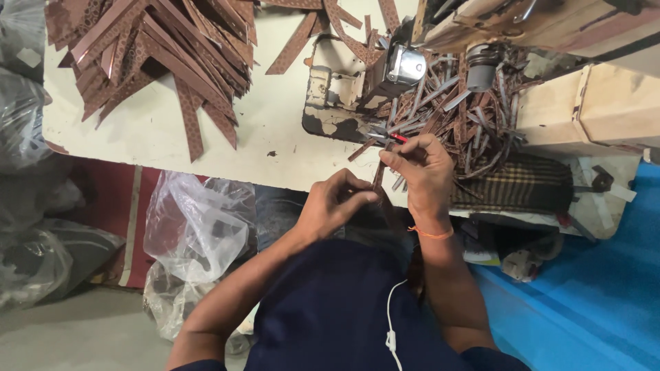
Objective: Sewing textured leather strips together using an industrial sewing machine.
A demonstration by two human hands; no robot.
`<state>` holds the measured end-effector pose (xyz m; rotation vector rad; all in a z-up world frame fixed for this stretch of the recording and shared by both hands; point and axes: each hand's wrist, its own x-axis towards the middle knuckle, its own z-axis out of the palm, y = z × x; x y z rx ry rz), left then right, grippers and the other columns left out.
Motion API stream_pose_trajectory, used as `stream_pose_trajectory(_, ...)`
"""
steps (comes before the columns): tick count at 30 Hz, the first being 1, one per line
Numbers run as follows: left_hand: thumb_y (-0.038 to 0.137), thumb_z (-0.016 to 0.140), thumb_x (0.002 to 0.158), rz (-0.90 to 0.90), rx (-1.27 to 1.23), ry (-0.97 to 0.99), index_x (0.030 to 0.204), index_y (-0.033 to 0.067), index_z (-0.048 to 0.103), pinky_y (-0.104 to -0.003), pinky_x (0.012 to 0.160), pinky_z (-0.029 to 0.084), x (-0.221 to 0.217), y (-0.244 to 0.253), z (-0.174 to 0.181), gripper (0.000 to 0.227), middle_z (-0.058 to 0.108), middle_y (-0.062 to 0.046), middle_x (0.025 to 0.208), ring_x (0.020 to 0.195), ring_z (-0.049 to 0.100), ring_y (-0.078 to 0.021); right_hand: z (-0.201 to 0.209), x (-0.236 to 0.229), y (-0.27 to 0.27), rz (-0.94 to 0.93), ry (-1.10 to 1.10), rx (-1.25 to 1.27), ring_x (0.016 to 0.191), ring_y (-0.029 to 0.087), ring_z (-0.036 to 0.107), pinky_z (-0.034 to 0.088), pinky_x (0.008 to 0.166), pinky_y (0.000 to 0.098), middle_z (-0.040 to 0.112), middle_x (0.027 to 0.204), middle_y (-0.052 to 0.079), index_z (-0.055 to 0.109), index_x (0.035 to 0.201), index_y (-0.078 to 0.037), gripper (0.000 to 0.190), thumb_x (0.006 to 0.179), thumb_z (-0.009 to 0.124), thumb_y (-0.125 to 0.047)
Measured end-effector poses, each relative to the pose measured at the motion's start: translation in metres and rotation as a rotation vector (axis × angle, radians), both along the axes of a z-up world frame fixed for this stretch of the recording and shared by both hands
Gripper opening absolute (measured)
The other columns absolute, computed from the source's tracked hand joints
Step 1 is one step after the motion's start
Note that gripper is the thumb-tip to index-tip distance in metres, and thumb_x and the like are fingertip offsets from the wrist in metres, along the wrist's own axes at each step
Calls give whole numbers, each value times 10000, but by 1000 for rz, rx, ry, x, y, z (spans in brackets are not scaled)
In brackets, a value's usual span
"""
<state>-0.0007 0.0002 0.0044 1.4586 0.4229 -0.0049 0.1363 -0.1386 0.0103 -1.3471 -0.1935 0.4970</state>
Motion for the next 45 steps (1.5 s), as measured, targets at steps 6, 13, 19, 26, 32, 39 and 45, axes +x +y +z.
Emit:
stream_pose_trajectory(6, 78, 758, 929, 60, -245, -67, 1030, -35, 640, -260, 833, 589, 1, -3, -15, 192, 751, -90, 991, 945, 708, -102, -22, -4, -1, -48, -63, -20, 838, 85, 634, 533, 782, 221, 688, 943, 62, 624, 994, -17, 255, 883, 820, 100)
stream_pose_trajectory(13, 105, 745, 933, 79, -145, -21, 1087, -17, 642, -269, 773, 609, 13, 15, -6, 222, 761, -95, 1004, 906, 732, -127, 24, -25, -13, 283, 112, -291, 725, 80, 652, 530, 612, 225, 686, 990, 50, 572, 1325, -68, 490, 870, 753, -73)
stream_pose_trajectory(19, 148, 752, 955, -34, 321, -284, 1108, -19, 653, -318, 690, 607, 48, 42, 52, 247, 751, -159, 972, 799, 770, -196, 60, -26, 5, 154, -1047, -437, 997, 263, 646, 541, 847, 351, 658, 1151, 142, 590, 1375, -37, 484, 920, 752, -35)
stream_pose_trajectory(26, 206, 778, 892, -62, 159, -183, 1159, -13, 549, -289, 667, 637, 135, 84, 38, 414, 786, -109, 895, 773, 795, -151, 91, 33, 41, 142, -995, -693, 854, 270, 624, 498, 755, 377, 630, 982, 153, 684, 1345, -22, 427, 924, 750, -31)
stream_pose_trajectory(32, 208, 794, 890, 35, 160, -192, 1170, -6, 647, -290, 756, 626, 147, 92, 18, 381, 794, -107, 965, 893, 785, -160, 90, 52, 55, 161, -889, -610, 856, 170, 696, 547, 731, 302, 717, 1004, 111, 719, 1235, -29, 331, 920, 819, -58)
stream_pose_trajectory(39, 209, 769, 908, 99, 321, -267, 1123, 10, 683, -306, 845, 620, 143, 88, 18, 306, 787, -127, 1039, 953, 785, -183, 83, 53, 52, 127, -828, -625, 859, 142, 731, 563, 735, 272, 758, 1004, 91, 714, 1247, -42, 343, 938, 845, -115)
stream_pose_trajectory(45, 227, 754, 900, 100, 289, -169, 1147, 28, 671, -310, 791, 619, 139, 87, 43, 328, 795, -123, 989, 873, 798, -191, 86, 54, 50, 139, -966, -663, 904, 237, 705, 552, 792, 336, 731, 1062, 144, 709, 1250, -32, 361, 924, 848, -96)
